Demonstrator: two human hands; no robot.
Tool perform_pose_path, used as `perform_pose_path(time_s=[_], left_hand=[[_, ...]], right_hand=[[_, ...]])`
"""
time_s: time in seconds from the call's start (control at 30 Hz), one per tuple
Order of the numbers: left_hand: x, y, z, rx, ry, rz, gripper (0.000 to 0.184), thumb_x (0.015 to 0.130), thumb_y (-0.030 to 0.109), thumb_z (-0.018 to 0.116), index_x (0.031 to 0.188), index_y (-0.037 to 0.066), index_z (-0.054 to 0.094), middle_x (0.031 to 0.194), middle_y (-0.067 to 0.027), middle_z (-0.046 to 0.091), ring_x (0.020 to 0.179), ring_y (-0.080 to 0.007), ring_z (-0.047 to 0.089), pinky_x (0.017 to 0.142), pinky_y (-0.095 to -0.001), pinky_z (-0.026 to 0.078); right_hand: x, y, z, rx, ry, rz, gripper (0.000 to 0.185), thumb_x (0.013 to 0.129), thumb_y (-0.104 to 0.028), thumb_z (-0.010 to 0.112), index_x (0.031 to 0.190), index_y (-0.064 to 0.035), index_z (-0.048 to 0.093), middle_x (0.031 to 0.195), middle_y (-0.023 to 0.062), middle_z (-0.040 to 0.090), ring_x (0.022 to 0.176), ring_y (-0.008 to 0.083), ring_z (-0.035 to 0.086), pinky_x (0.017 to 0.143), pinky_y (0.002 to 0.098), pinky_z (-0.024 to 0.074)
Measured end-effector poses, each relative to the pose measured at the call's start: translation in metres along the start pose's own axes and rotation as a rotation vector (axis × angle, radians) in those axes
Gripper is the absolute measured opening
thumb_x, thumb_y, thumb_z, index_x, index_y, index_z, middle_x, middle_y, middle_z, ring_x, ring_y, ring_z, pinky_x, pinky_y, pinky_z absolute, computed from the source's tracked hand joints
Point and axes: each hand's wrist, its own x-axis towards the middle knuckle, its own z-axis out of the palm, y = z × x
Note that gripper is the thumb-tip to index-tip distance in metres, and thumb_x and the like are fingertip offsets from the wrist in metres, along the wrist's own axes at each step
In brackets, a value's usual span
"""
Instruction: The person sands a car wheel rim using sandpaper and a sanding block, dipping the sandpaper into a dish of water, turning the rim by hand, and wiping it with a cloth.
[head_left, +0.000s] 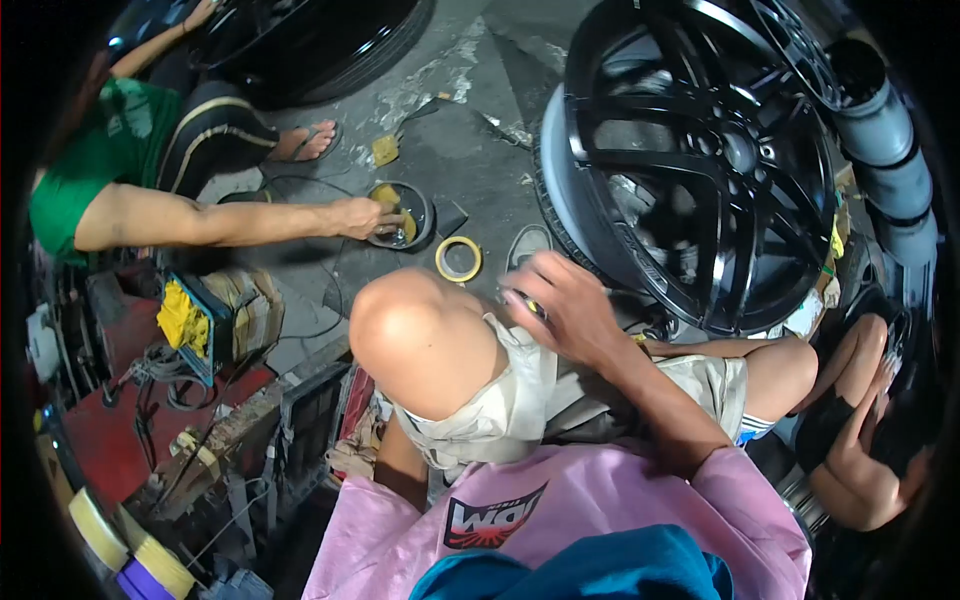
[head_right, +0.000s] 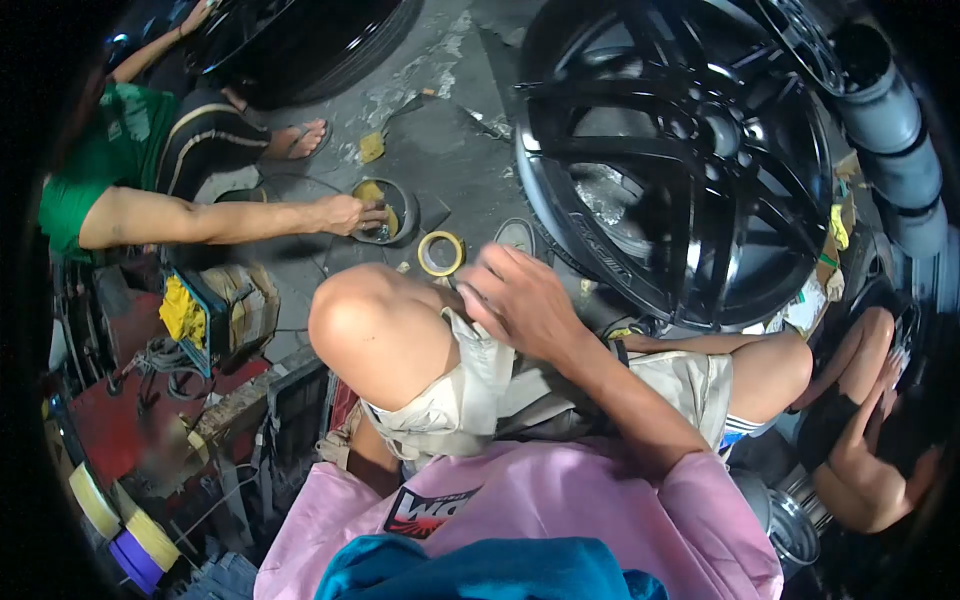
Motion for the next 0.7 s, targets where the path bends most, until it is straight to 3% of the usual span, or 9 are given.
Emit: perform_pose_path(time_s=[0.23, 0.3, 0.37, 0.5, 0.7], left_hand=[[0.078, 0.031, 0.006, -0.015, 0.108, 0.010, 0.031, 0.091, 0.029, 0.083, 0.106, 0.002, 0.080, 0.101, -0.0154, 0.081, 0.092, -0.0238, 0.076, 0.086, -0.0380, 0.058], [0.073, 0.022, 0.014, -0.023, 0.103, -0.020, 0.031, 0.091, 0.029, 0.083, 0.107, 0.002, 0.080, 0.102, -0.0154, 0.081, 0.092, -0.0238, 0.076, 0.086, -0.0380, 0.058], [0.047, 0.003, 0.034, -0.028, 0.085, -0.058, 0.031, 0.091, 0.028, 0.083, 0.107, 0.002, 0.080, 0.102, -0.0154, 0.081, 0.092, -0.0238, 0.076, 0.087, -0.0380, 0.058], [0.030, -0.007, 0.060, -0.053, 0.067, -0.123, 0.031, 0.091, 0.028, 0.082, 0.107, 0.002, 0.080, 0.103, -0.0154, 0.080, 0.093, -0.0239, 0.076, 0.087, -0.0380, 0.058], [0.099, 0.012, 0.071, -0.017, 0.072, -0.105, 0.031, 0.091, 0.028, 0.082, 0.108, 0.002, 0.080, 0.104, -0.0154, 0.080, 0.094, -0.0239, 0.076, 0.088, -0.0380, 0.058]], right_hand=[[0.082, 0.119, 0.134, -0.144, -0.215, 0.073, 0.023, 0.096, -0.018, 0.071, 0.113, -0.0021, 0.077, 0.123, 0.0173, 0.062, 0.115, 0.0369, 0.066, 0.096, 0.0488, 0.0561], [0.100, 0.139, 0.166, -0.312, -0.355, 0.111, 0.024, 0.094, -0.020, 0.071, 0.106, -0.0020, 0.081, 0.131, 0.0159, 0.062, 0.125, 0.0365, 0.061, 0.102, 0.0495, 0.0544], [0.105, 0.162, 0.202, -0.342, -0.348, 0.093, 0.025, 0.093, -0.022, 0.071, 0.103, -0.0021, 0.082, 0.138, 0.0147, 0.062, 0.128, 0.0368, 0.060, 0.103, 0.0502, 0.0539], [0.122, 0.175, 0.234, -0.524, -0.440, 0.014, 0.028, 0.092, -0.023, 0.067, 0.100, -0.0028, 0.085, 0.158, 0.0120, 0.058, 0.136, 0.0385, 0.057, 0.106, 0.0552, 0.0512], [0.132, 0.174, 0.249, -0.550, -0.519, 0.006, 0.031, 0.092, -0.027, 0.069, 0.107, -0.0035, 0.084, 0.159, 0.0106, 0.058, 0.144, 0.0405, 0.052, 0.112, 0.0600, 0.0472]])
